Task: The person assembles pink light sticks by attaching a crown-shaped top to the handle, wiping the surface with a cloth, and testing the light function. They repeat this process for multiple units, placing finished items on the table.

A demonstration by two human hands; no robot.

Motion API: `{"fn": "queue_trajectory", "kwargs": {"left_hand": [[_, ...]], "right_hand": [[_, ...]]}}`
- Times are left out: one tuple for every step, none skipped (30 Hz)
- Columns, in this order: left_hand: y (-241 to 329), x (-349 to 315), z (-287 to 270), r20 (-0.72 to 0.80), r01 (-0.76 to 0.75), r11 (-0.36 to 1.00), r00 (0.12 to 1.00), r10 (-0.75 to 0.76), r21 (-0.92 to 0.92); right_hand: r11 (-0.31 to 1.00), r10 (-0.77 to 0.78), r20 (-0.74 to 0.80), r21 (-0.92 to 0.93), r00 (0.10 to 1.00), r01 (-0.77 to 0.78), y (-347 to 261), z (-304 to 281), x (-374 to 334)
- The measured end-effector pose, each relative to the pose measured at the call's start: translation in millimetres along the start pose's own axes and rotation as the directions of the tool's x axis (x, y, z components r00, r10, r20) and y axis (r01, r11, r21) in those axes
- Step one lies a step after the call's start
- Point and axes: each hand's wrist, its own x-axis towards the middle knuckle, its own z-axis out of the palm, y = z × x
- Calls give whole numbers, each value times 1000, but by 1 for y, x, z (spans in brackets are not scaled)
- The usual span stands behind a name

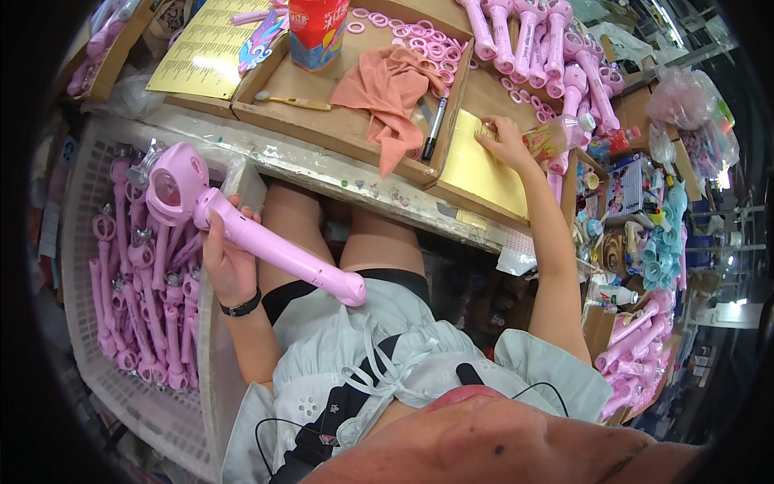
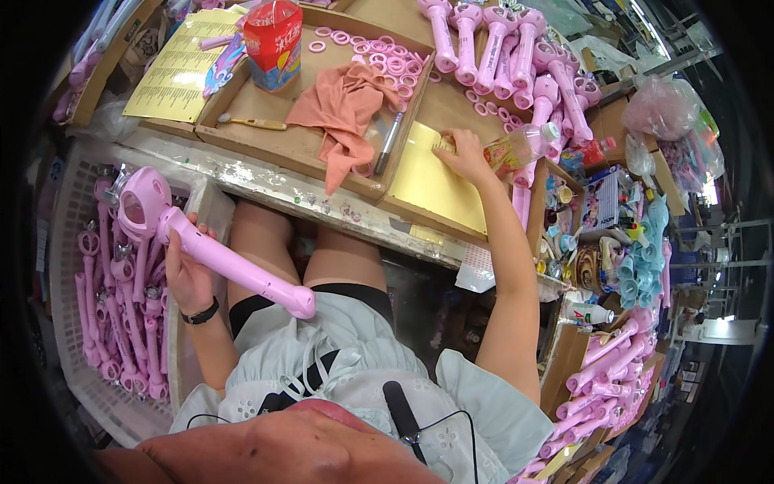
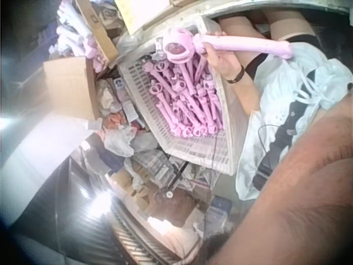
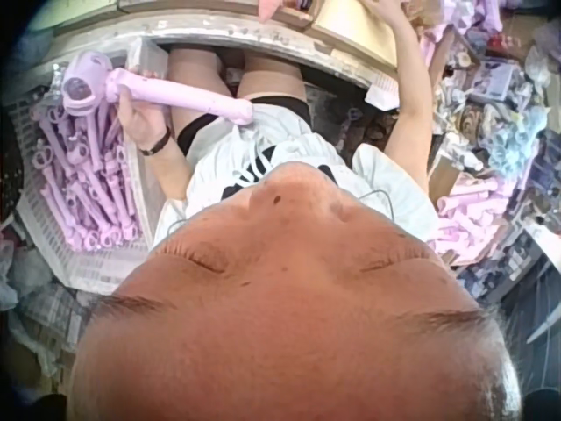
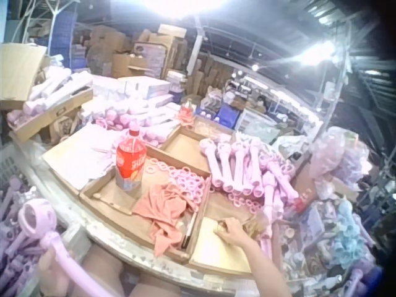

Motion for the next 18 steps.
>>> {"fn": "queue_trajectory", "kwargs": {"left_hand": [[-1,0,0,-8,4,1000,1000,-4,-3],[-2,1,1,-14,9,1000,1000,-9,-6],[-3,2,1,-20,15,1000,1000,-15,-11],[-5,3,1,-13,22,1000,1000,-22,-13],[-6,4,2,-7,28,999,1000,-28,-16],[-8,5,2,0,34,999,999,-34,-18],[-9,6,2,4,40,999,999,-40,-11],[-11,6,2,7,45,999,999,-45,-4],[-11,6,2,-2,46,999,999,-46,-1],[-11,6,2,10,52,999,999,-52,-3],[-12,6,2,10,53,999,999,-53,-8],[-12,6,1,10,55,998,998,-55,-13],[-13,6,1,5,52,999,999,-52,-11],[-13,6,1,1,50,999,999,-50,-10],[-13,7,1,-2,50,999,999,-50,-8],[-13,7,1,-1,52,999,999,-52,-6],[-13,7,1,-1,52,999,999,-52,-5],[-14,8,0,-1,50,999,999,-50,-6]], "right_hand": [[999,-23,-15,-29,1000,23,3,3,1],[997,-56,-37,-49,998,54,6,5,2],[994,-90,-70,-70,994,85,8,6,3],[997,-49,-71,-57,996,45,9,7,3],[999,-10,-84,-42,996,6,10,8,3],[999,29,-82,-27,996,-32,10,10,3],[999,38,-113,-24,993,-41,8,11,3],[999,46,-129,-20,991,-49,7,12,2],[999,43,-165,-17,985,-46,4,14,1],[999,38,-210,23,977,-34,2,17,0],[998,25,-274,62,961,-8,-1,19,-2],[995,16,-338,99,941,19,-5,21,-4],[999,-31,-357,18,934,40,-7,23,-6],[996,-78,-373,-64,924,59,-10,25,-7],[987,-125,-386,-145,914,74,-12,26,-8],[986,-125,-401,-150,908,70,-13,27,-9],[986,-127,-415,-155,901,68,-15,28,-9],[985,-134,-437,-160,889,70,-16,29,-9]]}}
